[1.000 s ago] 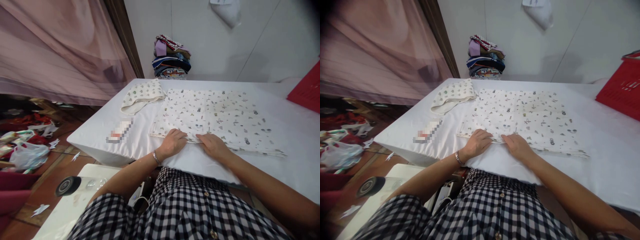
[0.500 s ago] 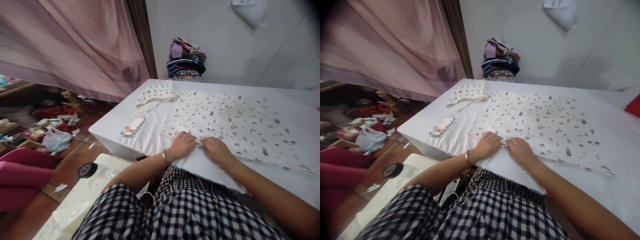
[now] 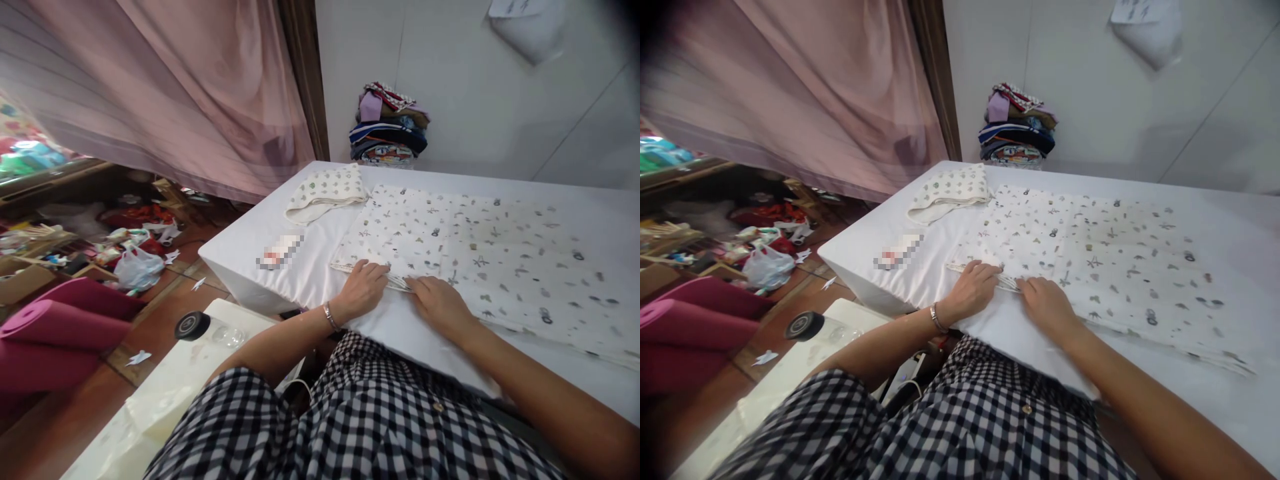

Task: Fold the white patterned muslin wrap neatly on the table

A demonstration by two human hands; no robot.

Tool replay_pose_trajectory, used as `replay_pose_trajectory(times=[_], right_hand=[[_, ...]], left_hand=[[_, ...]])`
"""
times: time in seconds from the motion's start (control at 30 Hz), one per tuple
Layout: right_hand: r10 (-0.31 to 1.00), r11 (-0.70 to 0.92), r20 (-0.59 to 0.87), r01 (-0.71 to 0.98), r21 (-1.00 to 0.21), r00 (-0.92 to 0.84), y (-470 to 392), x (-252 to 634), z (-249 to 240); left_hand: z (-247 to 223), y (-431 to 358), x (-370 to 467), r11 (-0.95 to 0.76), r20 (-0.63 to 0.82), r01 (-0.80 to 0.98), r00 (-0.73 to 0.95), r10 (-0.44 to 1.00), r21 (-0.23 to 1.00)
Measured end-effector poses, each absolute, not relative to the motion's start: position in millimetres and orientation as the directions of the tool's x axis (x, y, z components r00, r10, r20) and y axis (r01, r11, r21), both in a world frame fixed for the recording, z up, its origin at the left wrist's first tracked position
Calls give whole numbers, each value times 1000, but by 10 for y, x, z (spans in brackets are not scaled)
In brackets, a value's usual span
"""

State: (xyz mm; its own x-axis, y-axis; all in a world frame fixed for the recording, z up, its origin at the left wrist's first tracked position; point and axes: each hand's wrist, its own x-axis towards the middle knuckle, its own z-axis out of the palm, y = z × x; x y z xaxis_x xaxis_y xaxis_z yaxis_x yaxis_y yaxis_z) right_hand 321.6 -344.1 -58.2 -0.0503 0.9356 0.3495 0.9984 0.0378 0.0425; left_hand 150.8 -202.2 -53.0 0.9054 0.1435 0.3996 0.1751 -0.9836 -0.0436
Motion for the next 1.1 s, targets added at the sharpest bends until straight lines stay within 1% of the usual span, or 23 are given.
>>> replay_pose_trajectory(times=[0.13,0.27,0.53,0.73,0.87,1.0,1.1], right_hand=[[936,39,344,995,94,-69,-3342,3111,-503],[940,44,331,992,118,-81,-3235,3006,-523],[950,38,309,997,61,-55,-3220,2993,-620],[939,42,337,996,83,-68,-3163,2973,-587],[942,55,326,993,101,-85,-3090,2946,-580],[938,48,340,996,73,-70,-3062,2951,-566],[927,27,373,998,48,-43,-3066,2955,-553]], left_hand=[[-517,-1990,1490,-985,391,169,910,138,-45],[-527,-1975,1496,-985,390,165,911,134,-47],[-548,-1973,1486,-981,324,192,929,177,-14],[-529,-1968,1499,-983,337,181,928,163,-25],[-526,-1977,1491,-984,351,176,923,154,-32],[-551,-1981,1467,-977,359,213,915,186,-35],[-563,-1965,1453,-960,357,277,900,249,-31]])
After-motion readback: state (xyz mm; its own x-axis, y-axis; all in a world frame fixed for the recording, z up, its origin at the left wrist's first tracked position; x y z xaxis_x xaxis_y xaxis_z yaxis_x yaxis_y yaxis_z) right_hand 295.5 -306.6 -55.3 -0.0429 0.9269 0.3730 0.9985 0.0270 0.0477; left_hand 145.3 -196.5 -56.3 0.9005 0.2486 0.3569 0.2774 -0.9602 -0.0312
